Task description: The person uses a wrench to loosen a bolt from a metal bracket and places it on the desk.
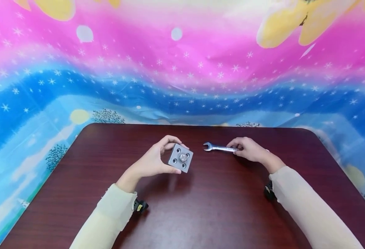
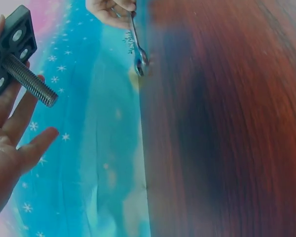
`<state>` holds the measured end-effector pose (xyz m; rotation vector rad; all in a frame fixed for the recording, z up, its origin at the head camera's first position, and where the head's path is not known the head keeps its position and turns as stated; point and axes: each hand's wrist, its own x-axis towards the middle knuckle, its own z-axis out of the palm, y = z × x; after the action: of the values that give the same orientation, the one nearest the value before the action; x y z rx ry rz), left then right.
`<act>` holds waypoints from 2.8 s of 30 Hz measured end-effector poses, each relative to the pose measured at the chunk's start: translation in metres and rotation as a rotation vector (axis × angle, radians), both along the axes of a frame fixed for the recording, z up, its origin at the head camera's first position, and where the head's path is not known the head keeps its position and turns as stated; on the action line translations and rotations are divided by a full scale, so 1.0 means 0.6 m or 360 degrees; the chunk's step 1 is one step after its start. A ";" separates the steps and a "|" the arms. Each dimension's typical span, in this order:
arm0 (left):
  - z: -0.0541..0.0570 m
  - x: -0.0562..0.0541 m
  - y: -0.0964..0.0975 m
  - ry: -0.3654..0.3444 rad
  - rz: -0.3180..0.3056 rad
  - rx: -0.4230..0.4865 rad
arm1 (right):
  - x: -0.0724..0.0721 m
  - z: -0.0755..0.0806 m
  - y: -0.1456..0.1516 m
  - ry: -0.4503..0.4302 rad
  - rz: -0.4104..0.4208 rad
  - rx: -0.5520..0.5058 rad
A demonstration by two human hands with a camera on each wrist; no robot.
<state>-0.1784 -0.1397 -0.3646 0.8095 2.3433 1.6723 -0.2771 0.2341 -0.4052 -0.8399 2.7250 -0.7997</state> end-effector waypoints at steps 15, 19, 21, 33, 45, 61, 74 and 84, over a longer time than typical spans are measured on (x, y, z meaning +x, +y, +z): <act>-0.012 0.009 0.035 -0.0114 0.0373 0.0255 | -0.008 -0.009 -0.019 -0.0001 -0.0002 0.0139; -0.020 0.016 0.040 -0.0142 0.0471 0.0270 | 0.000 0.003 -0.033 -0.0007 -0.0024 0.0103; -0.021 0.018 0.044 -0.0144 0.0487 0.0266 | 0.007 0.017 -0.043 -0.0008 -0.0026 -0.0027; -0.045 0.052 0.095 -0.0067 0.0558 0.0202 | 0.120 0.049 -0.103 -0.0223 -0.0153 -0.0708; -0.052 0.066 0.124 -0.0104 0.0604 0.0255 | 0.181 0.025 -0.141 -0.0482 -0.0304 -0.0999; -0.055 0.062 0.132 -0.0083 0.0707 0.0162 | 0.188 -0.004 -0.208 -0.0479 -0.0682 -0.1435; -0.066 0.059 0.112 -0.0106 0.0651 0.0220 | 0.190 -0.019 -0.215 -0.0541 -0.0485 -0.1570; -0.070 0.055 0.106 -0.0107 0.0653 0.0203 | 0.189 -0.018 -0.213 -0.0649 -0.0461 -0.1456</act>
<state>-0.1454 -0.0763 -0.4067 0.2910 2.5001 1.9810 -0.1635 0.1065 -0.4162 -0.3112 2.0705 -2.0777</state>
